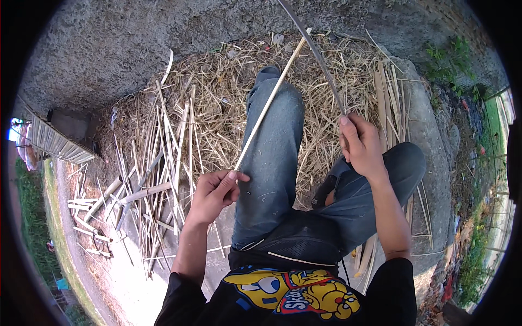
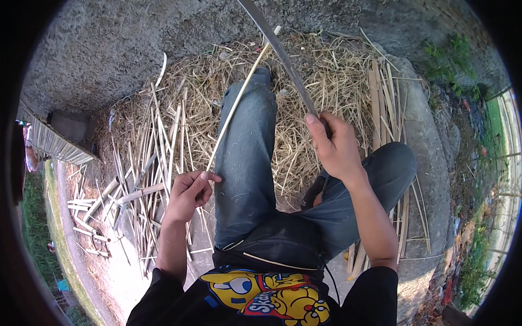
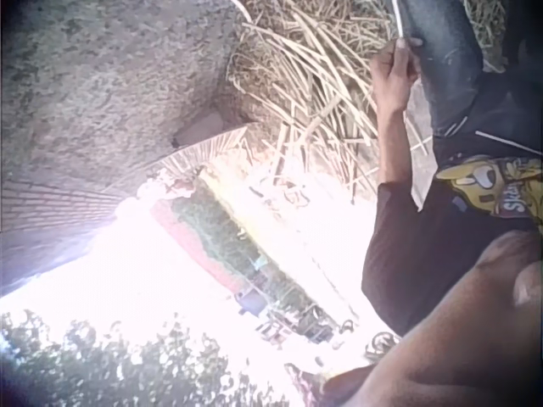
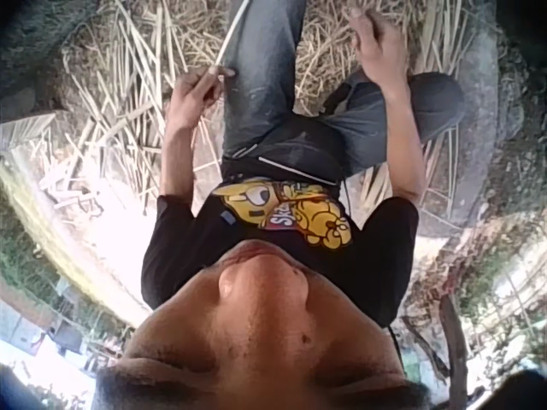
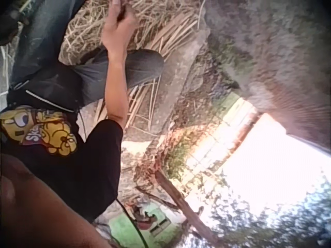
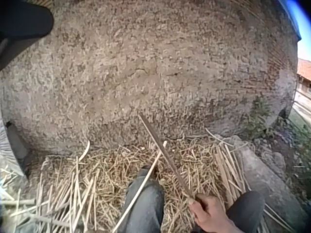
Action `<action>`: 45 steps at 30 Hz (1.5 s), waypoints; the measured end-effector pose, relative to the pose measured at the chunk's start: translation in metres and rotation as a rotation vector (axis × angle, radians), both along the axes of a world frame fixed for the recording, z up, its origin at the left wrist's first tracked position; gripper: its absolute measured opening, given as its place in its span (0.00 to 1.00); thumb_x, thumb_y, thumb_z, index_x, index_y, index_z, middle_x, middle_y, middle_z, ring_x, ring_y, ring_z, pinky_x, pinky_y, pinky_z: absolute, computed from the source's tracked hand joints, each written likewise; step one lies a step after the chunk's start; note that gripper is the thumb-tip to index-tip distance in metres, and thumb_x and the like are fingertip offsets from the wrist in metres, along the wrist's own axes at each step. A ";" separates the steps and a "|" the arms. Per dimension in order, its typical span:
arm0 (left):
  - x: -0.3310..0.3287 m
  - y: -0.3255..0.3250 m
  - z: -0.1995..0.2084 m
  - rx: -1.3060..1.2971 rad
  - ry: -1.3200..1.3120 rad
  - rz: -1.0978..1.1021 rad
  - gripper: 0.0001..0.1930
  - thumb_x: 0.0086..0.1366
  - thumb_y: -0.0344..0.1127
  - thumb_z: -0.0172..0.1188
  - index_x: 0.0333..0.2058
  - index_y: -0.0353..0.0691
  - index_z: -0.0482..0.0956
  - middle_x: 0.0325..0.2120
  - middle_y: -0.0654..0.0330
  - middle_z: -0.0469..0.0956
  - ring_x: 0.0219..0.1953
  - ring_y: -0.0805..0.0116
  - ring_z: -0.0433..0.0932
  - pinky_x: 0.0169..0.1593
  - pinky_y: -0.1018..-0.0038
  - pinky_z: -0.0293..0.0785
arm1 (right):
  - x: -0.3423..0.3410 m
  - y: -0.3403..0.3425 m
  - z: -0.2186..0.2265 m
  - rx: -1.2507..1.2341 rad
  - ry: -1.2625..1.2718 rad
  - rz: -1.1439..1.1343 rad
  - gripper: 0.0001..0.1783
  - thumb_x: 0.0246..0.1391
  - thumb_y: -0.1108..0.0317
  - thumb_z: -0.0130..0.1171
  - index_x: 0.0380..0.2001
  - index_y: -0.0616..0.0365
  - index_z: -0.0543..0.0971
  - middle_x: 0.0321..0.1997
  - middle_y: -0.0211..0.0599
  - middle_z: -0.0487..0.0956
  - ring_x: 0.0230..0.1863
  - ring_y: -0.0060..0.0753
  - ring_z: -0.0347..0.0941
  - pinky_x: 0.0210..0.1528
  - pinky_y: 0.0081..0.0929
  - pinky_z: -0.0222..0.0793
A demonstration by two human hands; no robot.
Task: The person thins a long bamboo strip by shaving off thin layers with a machete. They hold the strip in one hand and guide the blade along its surface while seated outdoors.
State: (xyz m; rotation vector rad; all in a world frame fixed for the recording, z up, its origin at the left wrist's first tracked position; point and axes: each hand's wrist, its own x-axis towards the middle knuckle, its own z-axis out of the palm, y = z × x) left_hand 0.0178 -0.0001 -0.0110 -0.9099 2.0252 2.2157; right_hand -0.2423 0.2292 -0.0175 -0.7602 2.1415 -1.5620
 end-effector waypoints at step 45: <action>0.035 0.020 -0.007 0.076 0.086 0.130 0.11 0.74 0.33 0.57 0.36 0.31 0.83 0.17 0.67 0.71 0.15 0.84 0.60 0.18 0.83 0.51 | 0.026 -0.048 0.016 0.380 0.695 0.140 0.26 0.64 0.43 0.58 0.33 0.58 0.74 0.14 0.43 0.75 0.19 0.52 0.78 0.19 0.44 0.72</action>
